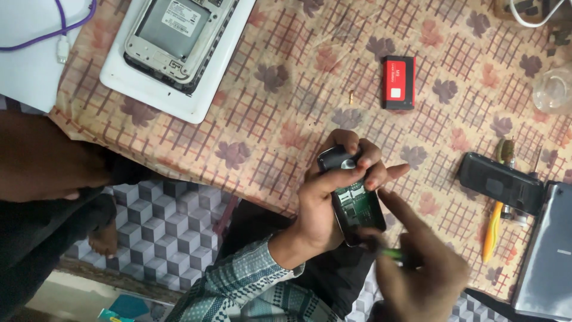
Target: The person disassembles a feature phone, removes the battery, and reassembles it. Then they disassemble a white smartphone, remove the motherboard, spray it with liquid, and clean it with a brush.
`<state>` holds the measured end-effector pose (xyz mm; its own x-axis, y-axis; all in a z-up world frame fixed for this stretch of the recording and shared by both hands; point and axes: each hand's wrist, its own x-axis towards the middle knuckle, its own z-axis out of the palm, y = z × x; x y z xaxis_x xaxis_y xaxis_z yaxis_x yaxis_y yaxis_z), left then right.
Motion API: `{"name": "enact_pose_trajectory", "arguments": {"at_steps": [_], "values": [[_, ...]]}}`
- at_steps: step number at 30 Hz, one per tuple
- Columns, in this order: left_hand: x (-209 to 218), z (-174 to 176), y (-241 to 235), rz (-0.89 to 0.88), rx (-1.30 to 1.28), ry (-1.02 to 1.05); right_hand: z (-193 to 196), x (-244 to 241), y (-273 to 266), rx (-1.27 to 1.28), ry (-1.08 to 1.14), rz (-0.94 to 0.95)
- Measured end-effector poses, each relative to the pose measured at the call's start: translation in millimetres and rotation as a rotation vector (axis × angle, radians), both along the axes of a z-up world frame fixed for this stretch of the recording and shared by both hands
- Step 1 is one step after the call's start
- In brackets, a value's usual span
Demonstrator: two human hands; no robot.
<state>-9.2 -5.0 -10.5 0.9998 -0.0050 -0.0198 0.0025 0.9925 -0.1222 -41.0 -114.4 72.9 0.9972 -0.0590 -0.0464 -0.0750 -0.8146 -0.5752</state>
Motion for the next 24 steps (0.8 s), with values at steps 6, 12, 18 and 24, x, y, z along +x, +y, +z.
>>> {"name": "enact_pose_trajectory", "arguments": {"at_steps": [6, 12, 18, 24], "values": [[-1.3, -1.5, -3.2, 0.016, 0.168, 0.020, -16.0, 7.1, -39.5, 0.512, 0.237, -0.127], [2.8, 6.5, -0.2, -0.036, 0.276, 0.089, -32.6, 4.5, -44.1, 0.586, 0.267, -0.180], [7.9, 8.6, -4.4, -0.018, 0.282, 0.070, -28.6, 5.6, -38.1, 0.568, 0.228, -0.150], [4.2, 0.3, -9.4, -0.029, 0.047, 0.074, -29.2, 2.1, -36.0, 0.685, 0.201, -0.173]]}}
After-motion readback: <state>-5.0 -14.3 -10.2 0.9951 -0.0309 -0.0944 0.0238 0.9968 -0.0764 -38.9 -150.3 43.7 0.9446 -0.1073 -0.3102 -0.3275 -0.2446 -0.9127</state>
